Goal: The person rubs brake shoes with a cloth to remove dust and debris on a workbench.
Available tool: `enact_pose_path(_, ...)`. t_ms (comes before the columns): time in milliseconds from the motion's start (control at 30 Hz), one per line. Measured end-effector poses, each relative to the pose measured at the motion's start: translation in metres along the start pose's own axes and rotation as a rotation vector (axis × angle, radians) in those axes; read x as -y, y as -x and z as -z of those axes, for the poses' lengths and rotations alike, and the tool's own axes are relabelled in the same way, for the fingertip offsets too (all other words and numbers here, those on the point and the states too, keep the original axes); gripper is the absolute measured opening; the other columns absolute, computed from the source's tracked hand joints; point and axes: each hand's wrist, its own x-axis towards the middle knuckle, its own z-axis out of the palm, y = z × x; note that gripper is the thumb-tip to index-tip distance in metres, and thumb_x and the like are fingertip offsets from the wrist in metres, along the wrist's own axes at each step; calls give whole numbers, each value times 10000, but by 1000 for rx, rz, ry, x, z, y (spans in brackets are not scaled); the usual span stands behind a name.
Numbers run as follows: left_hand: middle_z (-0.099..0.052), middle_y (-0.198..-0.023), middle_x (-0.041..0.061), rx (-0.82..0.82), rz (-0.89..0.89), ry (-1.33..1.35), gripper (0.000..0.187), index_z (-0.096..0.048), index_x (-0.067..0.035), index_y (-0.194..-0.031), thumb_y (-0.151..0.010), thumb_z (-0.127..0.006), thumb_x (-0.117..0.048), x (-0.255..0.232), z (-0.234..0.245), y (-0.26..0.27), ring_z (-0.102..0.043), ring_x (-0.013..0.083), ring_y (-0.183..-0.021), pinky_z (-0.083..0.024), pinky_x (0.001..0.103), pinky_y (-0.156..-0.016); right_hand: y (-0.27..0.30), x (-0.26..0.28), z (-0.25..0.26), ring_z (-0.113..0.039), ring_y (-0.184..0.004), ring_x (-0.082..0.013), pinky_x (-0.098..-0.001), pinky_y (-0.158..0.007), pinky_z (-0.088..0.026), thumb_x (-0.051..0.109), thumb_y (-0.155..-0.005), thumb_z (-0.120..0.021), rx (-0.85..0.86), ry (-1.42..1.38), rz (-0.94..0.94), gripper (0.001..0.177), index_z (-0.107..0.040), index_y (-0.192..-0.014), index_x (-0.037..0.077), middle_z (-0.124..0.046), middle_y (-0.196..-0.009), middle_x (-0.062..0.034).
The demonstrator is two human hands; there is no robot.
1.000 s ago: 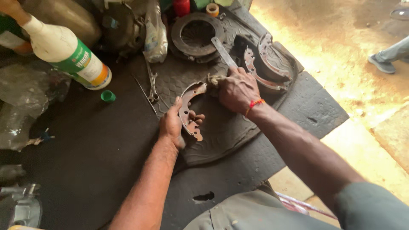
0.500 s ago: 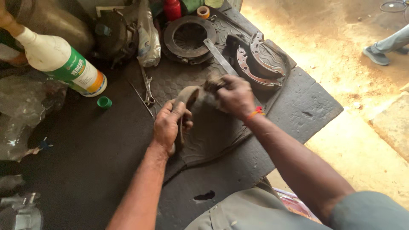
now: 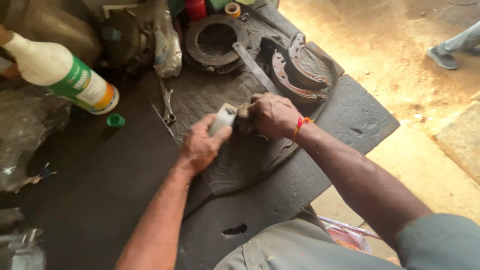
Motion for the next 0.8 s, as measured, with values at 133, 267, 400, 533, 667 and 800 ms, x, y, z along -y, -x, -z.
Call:
enact_pose_path(133, -790, -1019, 90, 64, -49, 80, 500, -665, -108, -1306, -875, -751, -345, -21, 18, -3, -723, 213, -833, -572, 363, -770, 26, -16, -5, -691, -929, -250, -377, -830, -557, 85, -798, -620, -373, -317, -35, 246, -727, -1018, 62, -709, -996, -107)
enact_pose_path(267, -735, -1141, 96, 81, -310, 205, 486, -584, -62, -1383, -969, -734, -266, -23, 31, 7, -678, 174, -1034, -546, 345, -886, 38, -5, -25, -567, -583, -144, -272, -499, -425, 1, -902, -496, -397, -1379, -366, 327, -713, -1145, 30, -675, -807, -90)
enact_pose_path(400, -729, -1123, 61, -12, -309, 136, 535, -587, -58, -1330, -891, -786, -289, -29, 13, 0, -688, 143, -998, -567, 314, -842, 44, -13, -7, -642, -724, -112, -235, -630, -523, -57, -859, -452, -490, -1349, -286, 389, -673, -1176, -18, -716, -951, -79)
enact_pose_path(533, -772, -981, 11, -38, -216, 239, 405, -724, -63, -1212, -870, -812, -261, -22, 8, 4, -691, 82, -884, -581, 250, -771, 41, 4, 18, -713, -804, -167, -279, -723, -585, -39, -857, -442, -645, -1547, -298, 357, -665, -1135, -49, -729, -990, -135)
enact_pose_path(667, -729, -943, -24, 46, -236, 356, 366, -737, -32, -1194, -873, -820, -186, -13, 5, 0, -641, 54, -845, -540, 229, -732, 40, 28, 51, -733, -951, -245, -370, -850, -614, 7, -874, -545, -538, -1530, -54, 185, -624, -1040, -16, -749, -1130, -163)
enact_pose_path(800, -687, -901, -51, 104, -218, 449, 280, -763, -18, -1151, -903, -811, -139, -5, 5, -4, -565, 42, -776, -482, 236, -656, 24, 48, 77, -659, -935, -342, -414, -833, -510, 127, -755, -753, -452, -263, 336, 450, -674, -1182, 7, -704, -1089, -163)
